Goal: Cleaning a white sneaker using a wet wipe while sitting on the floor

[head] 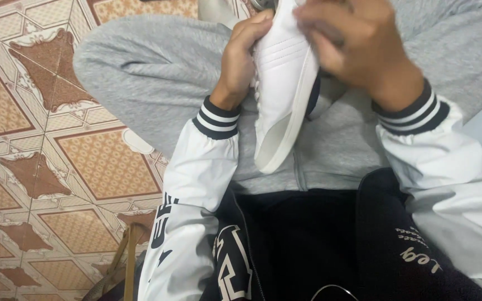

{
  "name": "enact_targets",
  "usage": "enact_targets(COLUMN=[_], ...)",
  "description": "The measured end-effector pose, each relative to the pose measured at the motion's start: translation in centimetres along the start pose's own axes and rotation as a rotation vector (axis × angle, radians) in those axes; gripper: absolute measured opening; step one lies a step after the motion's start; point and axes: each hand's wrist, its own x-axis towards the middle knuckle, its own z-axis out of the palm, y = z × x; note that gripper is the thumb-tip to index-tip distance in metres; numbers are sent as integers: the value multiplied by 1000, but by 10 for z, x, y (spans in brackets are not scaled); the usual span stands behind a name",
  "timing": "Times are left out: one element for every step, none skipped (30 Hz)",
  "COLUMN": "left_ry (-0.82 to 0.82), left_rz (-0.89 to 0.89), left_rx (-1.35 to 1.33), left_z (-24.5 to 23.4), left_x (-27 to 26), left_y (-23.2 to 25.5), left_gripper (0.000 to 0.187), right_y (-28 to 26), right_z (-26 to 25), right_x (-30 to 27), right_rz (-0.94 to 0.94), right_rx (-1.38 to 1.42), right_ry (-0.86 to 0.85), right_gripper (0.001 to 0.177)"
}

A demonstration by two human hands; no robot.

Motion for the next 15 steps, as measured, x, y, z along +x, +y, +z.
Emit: enact_targets(left_ry=[-201, -401, -397, -402, -408, -407, -358, -309, -311, -206, -99, -101, -95, -89, -89], left_rz=[78, 158, 154, 188, 223, 219, 188, 157, 154, 109, 65, 63, 137, 210, 207], left_rx=[33, 65, 66, 90, 114, 115, 65, 16, 15, 7, 0, -1, 87, 176, 177], left_z=[9, 18, 17, 17, 17, 14, 12, 10, 7, 4, 1, -4, -11, -17, -17], left_x=[-7, -13, -12, -11, -10, -7, -4, -1, 1, 3, 5, 9, 12, 16, 16], left_y=[24, 48, 46, 45, 43, 34, 25, 16, 7, -2, -12, -28, -42, -57, -53], left_gripper=[19, 32, 32, 32, 32, 32, 27, 22, 22, 12, 27, 27, 29, 34, 34], right_y=[3, 6, 4, 1, -2, -17, -32, -47, -53, -60, -66, -66, -67, -67, -59], right_z=[-2, -3, -1, 1, 2, 0, -4, -8, -1, 5, 12, 13, 14, 16, 13], right_x=[3, 6, 6, 5, 4, 10, 15, 21, 12, 4, -5, -11, -15, -20, -16], right_rz=[14, 28, 29, 76, 123, 126, 87, 47, 50, 66, 80, 83, 78, 72, 75], right_rx=[-76, -151, -146, -130, -115, -112, -14, 84, 84, 128, 173, 173, 192, 212, 214], right_ry=[-14, -29, -30, -69, -108, -109, -132, -154, -155, -179, -204, -204, -181, -158, -158], right_gripper=[17, 9, 9, 13, 18, 18, 16, 13, 13, 13, 14, 14, 15, 15, 15])
